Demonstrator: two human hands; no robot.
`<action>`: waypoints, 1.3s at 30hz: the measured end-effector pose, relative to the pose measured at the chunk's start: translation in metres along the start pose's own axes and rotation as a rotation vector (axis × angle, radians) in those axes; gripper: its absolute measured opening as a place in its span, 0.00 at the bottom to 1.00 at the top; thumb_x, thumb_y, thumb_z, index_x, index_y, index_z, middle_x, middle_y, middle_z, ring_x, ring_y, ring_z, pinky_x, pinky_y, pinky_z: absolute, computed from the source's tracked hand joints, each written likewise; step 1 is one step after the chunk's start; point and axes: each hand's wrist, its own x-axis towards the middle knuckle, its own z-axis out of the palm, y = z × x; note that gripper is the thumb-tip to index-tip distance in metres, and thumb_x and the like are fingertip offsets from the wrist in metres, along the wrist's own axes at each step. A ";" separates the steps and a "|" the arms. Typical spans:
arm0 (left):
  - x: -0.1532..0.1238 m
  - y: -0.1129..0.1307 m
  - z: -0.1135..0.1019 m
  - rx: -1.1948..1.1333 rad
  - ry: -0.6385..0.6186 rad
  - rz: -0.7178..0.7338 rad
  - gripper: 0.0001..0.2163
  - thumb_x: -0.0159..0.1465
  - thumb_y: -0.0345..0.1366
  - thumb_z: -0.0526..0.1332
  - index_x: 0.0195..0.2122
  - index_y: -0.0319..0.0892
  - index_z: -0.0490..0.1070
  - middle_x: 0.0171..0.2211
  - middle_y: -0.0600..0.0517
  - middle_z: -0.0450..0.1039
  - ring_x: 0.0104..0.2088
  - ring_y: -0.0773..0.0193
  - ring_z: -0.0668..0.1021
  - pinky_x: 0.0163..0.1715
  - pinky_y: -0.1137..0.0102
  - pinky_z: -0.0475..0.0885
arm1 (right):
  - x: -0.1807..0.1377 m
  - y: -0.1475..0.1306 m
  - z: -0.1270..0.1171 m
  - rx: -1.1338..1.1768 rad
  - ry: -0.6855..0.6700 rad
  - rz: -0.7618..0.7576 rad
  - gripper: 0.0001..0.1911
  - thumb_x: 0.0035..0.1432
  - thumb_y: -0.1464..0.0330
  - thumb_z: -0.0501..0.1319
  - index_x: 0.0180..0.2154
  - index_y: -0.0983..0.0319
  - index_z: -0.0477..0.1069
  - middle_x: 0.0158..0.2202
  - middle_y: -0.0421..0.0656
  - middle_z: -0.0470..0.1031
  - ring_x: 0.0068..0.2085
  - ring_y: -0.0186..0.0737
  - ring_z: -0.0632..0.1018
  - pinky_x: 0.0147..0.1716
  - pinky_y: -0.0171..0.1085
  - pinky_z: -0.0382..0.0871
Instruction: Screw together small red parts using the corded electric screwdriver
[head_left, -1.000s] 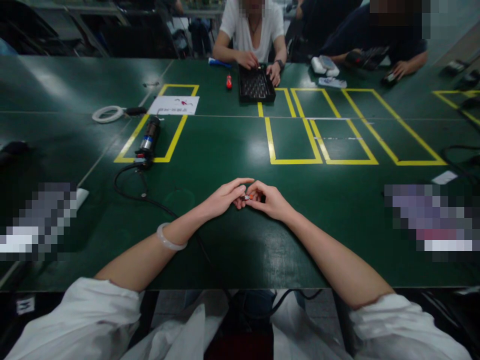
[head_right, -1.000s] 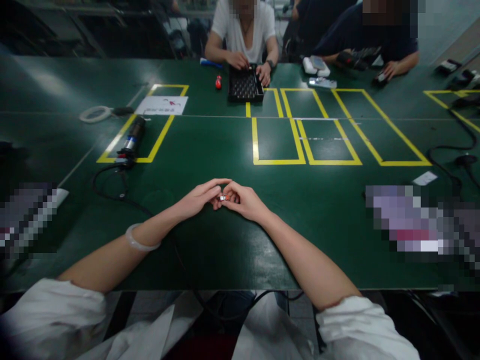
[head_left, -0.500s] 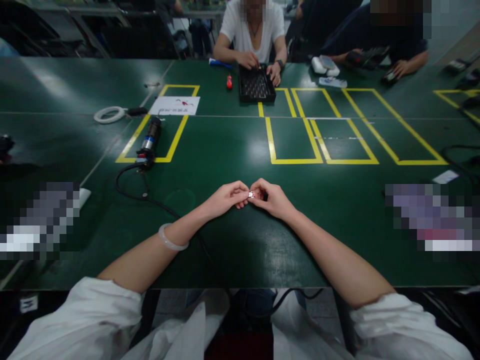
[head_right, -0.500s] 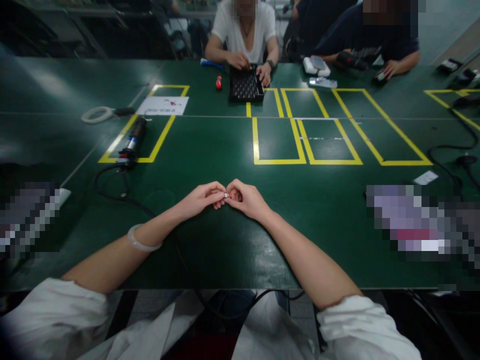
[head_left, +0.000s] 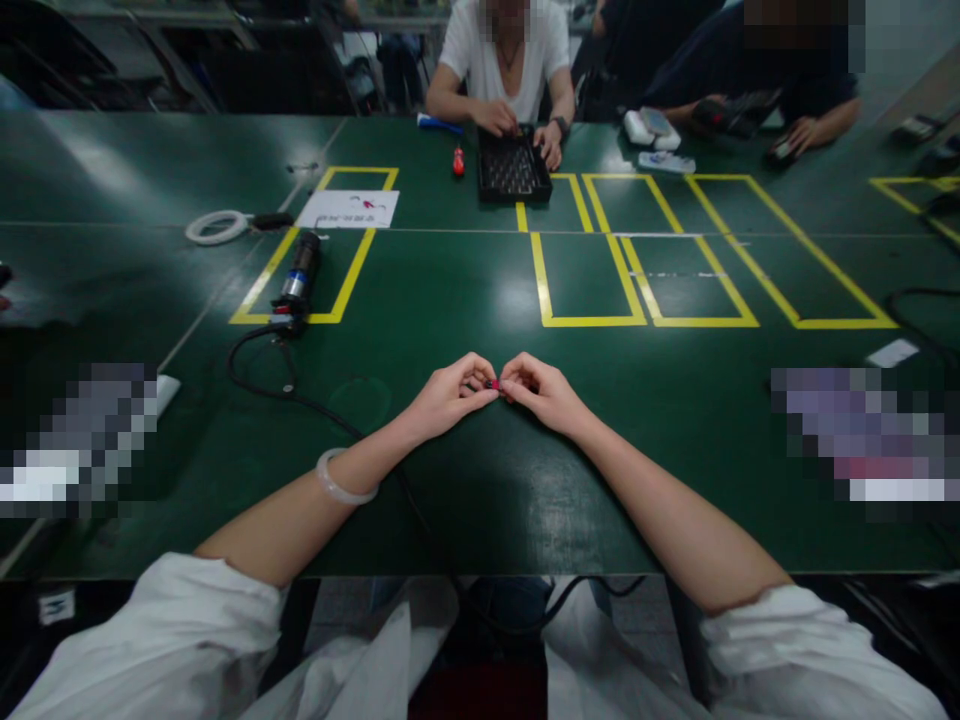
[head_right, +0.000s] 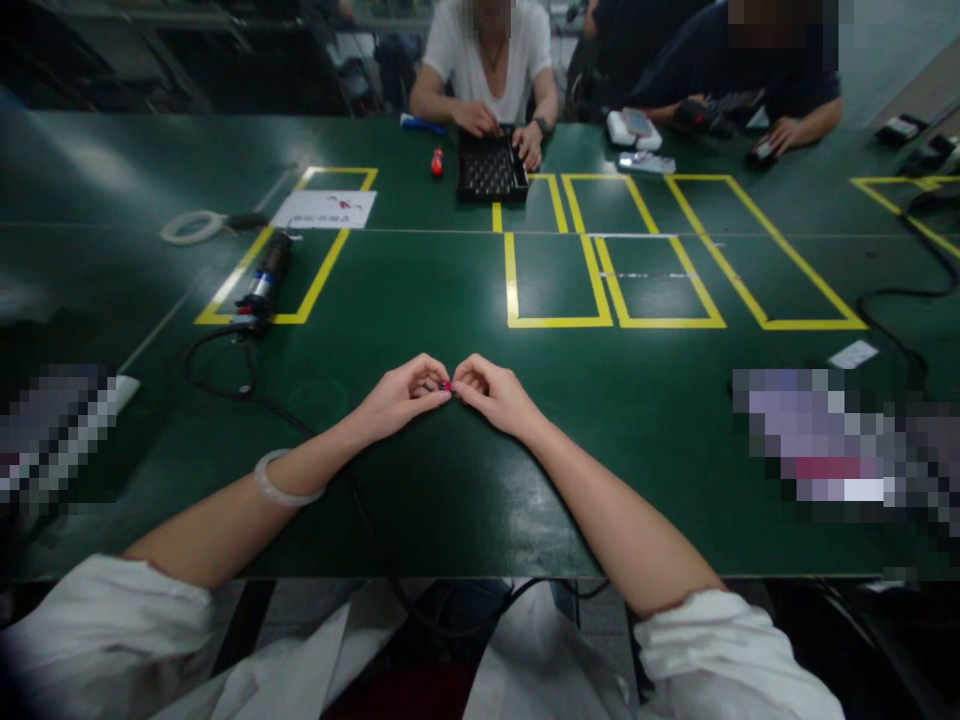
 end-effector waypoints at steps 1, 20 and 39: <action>0.000 0.000 0.000 -0.009 -0.002 -0.006 0.13 0.61 0.40 0.66 0.42 0.38 0.68 0.37 0.50 0.71 0.34 0.68 0.74 0.34 0.74 0.70 | 0.000 -0.001 0.000 -0.028 0.006 -0.013 0.08 0.63 0.63 0.61 0.38 0.61 0.68 0.31 0.38 0.72 0.29 0.32 0.72 0.30 0.33 0.66; 0.000 -0.001 -0.001 0.028 0.027 0.045 0.12 0.62 0.38 0.65 0.41 0.38 0.67 0.39 0.48 0.72 0.40 0.64 0.77 0.40 0.71 0.73 | 0.000 -0.004 0.000 -0.217 0.039 -0.124 0.06 0.60 0.69 0.62 0.40 0.60 0.69 0.33 0.40 0.71 0.31 0.34 0.73 0.31 0.34 0.67; -0.001 0.001 -0.003 0.149 0.015 0.092 0.12 0.63 0.42 0.64 0.41 0.39 0.68 0.38 0.49 0.73 0.37 0.64 0.78 0.40 0.69 0.74 | -0.001 -0.008 -0.001 -0.296 0.032 -0.164 0.05 0.61 0.68 0.61 0.40 0.59 0.68 0.37 0.43 0.73 0.36 0.37 0.75 0.35 0.36 0.70</action>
